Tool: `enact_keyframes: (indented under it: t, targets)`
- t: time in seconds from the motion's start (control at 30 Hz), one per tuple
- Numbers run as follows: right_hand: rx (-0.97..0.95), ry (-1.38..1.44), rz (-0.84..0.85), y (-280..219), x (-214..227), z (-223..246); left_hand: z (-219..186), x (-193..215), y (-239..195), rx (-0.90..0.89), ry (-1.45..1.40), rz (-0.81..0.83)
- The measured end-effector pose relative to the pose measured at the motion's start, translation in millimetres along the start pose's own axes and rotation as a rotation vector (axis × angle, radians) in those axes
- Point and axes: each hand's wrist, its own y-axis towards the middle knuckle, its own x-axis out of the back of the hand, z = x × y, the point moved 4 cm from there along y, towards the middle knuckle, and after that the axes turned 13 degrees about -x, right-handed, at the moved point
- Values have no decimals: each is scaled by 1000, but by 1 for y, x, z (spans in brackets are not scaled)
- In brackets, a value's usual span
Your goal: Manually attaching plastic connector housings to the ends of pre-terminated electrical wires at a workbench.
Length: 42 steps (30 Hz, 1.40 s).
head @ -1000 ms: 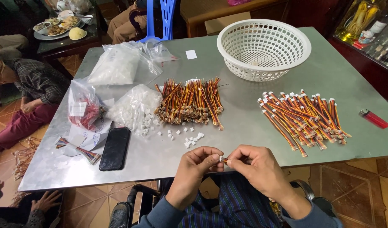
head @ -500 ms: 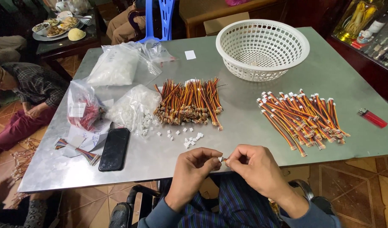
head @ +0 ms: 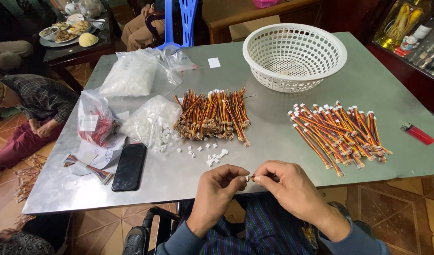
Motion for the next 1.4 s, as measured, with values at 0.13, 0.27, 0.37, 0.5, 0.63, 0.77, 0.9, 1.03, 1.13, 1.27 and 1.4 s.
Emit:
enact_keyframes:
  t: [0.13, 0.27, 0.37, 0.5, 0.63, 0.77, 0.9, 1.03, 1.13, 1.27, 1.4]
  targets:
    - [9, 122, -12, 2, -1, -1, 0, 0, 2, 33, 21, -10]
    - [-85, 149, 42, 3, -1, -1, 1, 0, 5, 35, -16, 19]
    - [-99, 215, 91, 4, -4, -2, 3, 0, 7, 29, -40, 29]
    - [-82, 275, 129, 6, -6, -2, 1, 2, 8, 40, -33, 37]
    - [-53, 212, 94, -1, -5, 3, 4, 0, 8, 29, -26, 30]
    - [-30, 231, 100, -1, -8, 0, 8, -1, 6, 62, -170, -16]
    - [-28, 238, 54, -2, -16, 1, 30, -5, 2, 34, -285, -57]
    - [97, 170, -102, 2, -29, -15, 41, -14, -3, 3, -344, -145]
    - [133, 177, -122, 1, -27, -14, 39, -14, -4, 1, -296, -96]
    - [-32, 363, 87, 10, -29, -21, 38, -11, -1, 4, -369, -11]
    - [-141, 483, 144, 14, -32, -27, 40, -8, -1, 60, -351, 30]
